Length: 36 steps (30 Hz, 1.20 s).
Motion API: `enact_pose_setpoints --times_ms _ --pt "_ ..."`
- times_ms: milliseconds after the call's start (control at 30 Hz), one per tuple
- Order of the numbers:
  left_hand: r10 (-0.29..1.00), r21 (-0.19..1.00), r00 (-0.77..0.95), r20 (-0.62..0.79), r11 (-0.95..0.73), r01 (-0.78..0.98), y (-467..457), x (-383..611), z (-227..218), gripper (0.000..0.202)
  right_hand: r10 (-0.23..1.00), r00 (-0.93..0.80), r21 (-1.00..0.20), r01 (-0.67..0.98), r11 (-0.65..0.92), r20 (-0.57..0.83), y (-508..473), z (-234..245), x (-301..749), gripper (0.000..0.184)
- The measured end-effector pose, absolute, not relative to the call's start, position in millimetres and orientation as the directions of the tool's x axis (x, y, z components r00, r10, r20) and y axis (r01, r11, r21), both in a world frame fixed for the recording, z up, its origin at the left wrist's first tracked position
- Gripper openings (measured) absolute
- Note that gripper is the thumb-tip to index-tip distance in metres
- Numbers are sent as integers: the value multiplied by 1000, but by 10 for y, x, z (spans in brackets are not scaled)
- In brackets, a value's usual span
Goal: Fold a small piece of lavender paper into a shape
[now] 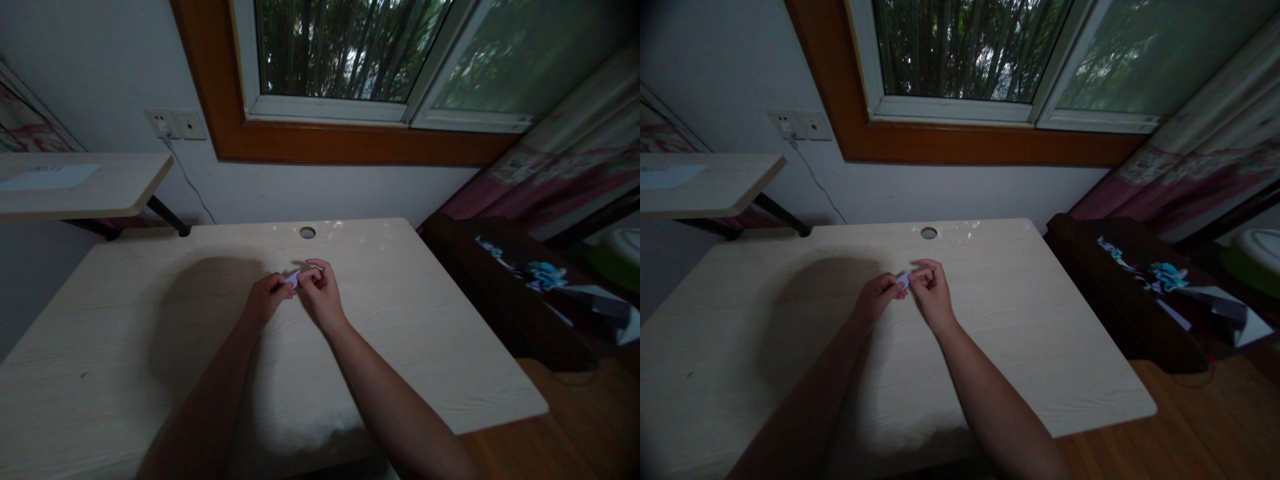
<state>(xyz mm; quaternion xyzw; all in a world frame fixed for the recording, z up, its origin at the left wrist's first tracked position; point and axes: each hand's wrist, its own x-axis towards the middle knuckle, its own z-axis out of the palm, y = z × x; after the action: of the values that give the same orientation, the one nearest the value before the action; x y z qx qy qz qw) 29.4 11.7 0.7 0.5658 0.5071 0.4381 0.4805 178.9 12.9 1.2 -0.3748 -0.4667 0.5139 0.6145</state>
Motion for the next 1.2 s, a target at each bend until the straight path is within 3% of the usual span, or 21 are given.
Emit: enact_pose_setpoints --times_ms 1200 --pt "985 983 175 -5 -27 180 116 293 43 26 986 63 -941 -295 168 156 158 -35 1798 36"
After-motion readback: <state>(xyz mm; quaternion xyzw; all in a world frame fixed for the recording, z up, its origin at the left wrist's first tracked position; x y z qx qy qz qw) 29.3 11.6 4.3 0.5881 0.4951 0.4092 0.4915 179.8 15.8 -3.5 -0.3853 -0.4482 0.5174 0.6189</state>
